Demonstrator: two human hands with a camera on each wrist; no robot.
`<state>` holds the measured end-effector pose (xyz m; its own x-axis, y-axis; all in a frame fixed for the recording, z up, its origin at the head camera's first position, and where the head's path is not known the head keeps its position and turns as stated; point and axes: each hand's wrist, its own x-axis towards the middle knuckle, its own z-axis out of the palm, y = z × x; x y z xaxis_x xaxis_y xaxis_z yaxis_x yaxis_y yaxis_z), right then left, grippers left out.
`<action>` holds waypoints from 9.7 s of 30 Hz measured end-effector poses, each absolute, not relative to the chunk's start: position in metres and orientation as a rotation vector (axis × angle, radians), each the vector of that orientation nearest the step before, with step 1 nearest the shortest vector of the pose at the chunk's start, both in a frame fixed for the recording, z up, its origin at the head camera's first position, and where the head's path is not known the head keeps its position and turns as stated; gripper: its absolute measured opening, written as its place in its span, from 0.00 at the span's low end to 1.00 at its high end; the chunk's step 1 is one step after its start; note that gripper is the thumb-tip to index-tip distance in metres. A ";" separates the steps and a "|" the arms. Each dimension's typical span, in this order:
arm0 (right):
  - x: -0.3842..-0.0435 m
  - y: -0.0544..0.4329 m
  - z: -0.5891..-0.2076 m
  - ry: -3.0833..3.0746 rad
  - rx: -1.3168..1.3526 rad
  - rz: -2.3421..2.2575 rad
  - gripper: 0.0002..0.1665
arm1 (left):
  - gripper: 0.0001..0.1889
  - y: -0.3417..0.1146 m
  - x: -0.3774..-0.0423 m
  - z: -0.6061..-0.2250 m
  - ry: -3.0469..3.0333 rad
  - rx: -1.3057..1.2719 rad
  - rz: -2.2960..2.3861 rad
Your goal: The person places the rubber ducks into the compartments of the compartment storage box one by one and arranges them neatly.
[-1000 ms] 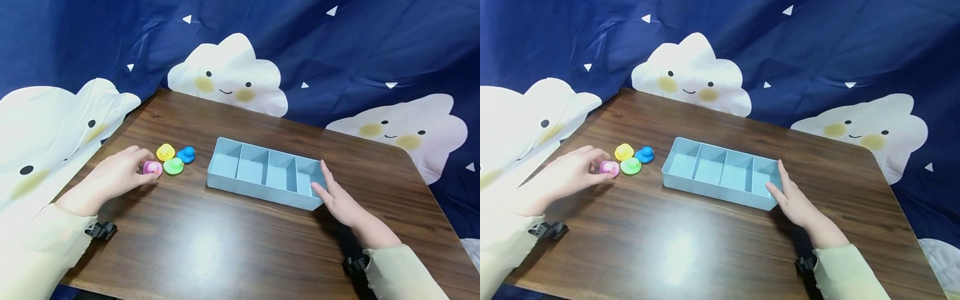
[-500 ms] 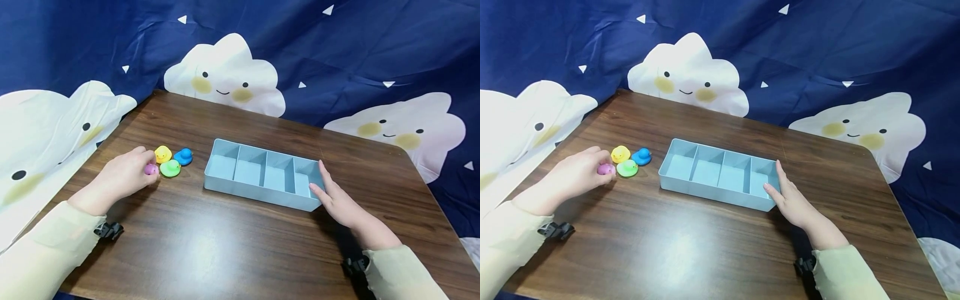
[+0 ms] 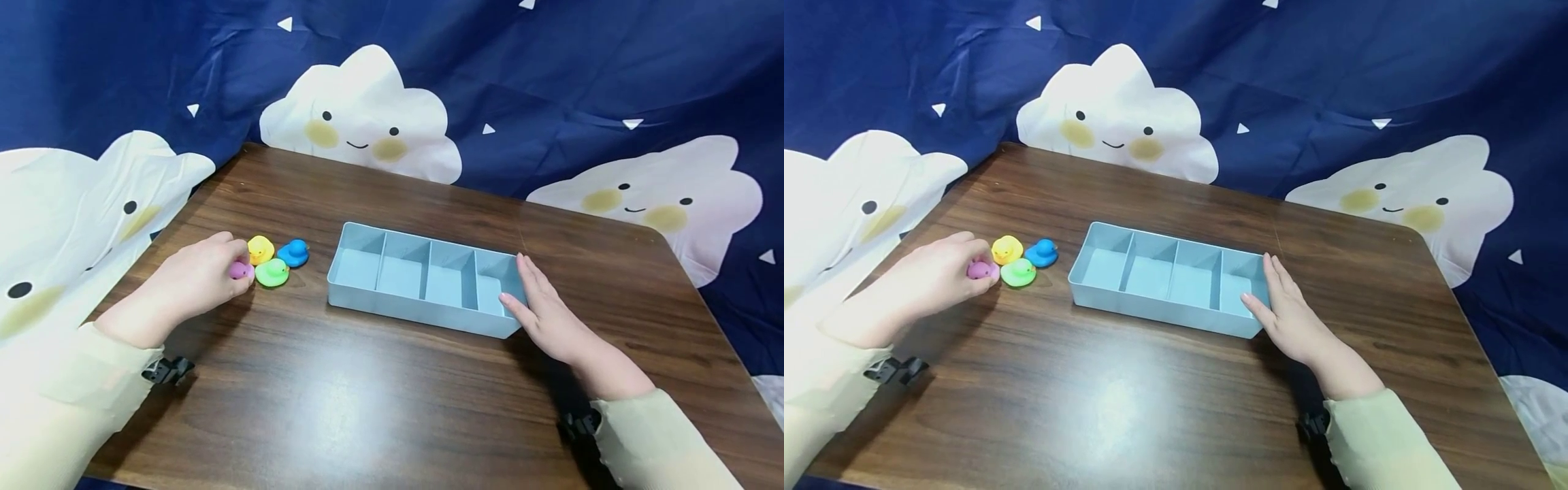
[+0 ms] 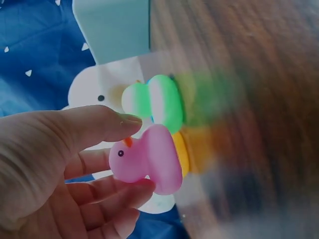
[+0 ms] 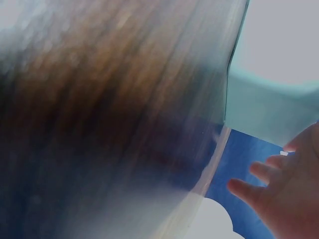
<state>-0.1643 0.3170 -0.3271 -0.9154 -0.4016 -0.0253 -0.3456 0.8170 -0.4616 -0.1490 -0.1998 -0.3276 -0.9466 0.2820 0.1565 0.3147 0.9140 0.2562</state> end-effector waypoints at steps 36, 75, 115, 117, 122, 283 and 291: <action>-0.165 0.319 -0.323 2.748 -0.434 -0.716 0.49 | 0.05 -0.102 -0.179 -0.258 -2.841 -0.815 -0.567; -0.163 0.320 -0.322 2.766 -0.436 -0.709 0.48 | 0.07 -0.059 -0.215 -0.284 -2.978 -1.080 -0.460; -0.164 0.320 -0.323 2.754 -0.461 -0.730 0.48 | 0.09 -0.048 -0.220 -0.314 -2.910 -1.151 -0.243; -0.164 0.320 -0.324 2.755 -0.461 -0.724 0.48 | 0.09 -0.048 -0.221 -0.315 -2.906 -1.157 -0.240; -0.165 0.321 -0.324 2.763 -0.462 -0.715 0.48 | 0.09 -0.047 -0.222 -0.315 -2.899 -1.161 -0.224; -0.164 0.322 -0.324 2.758 -0.454 -0.724 0.48 | 0.11 -0.025 -0.186 -0.263 -2.920 -0.979 -0.484; -0.163 0.321 -0.323 2.759 -0.463 -0.731 0.48 | 0.11 -0.013 -0.192 -0.270 -2.952 -1.007 -0.543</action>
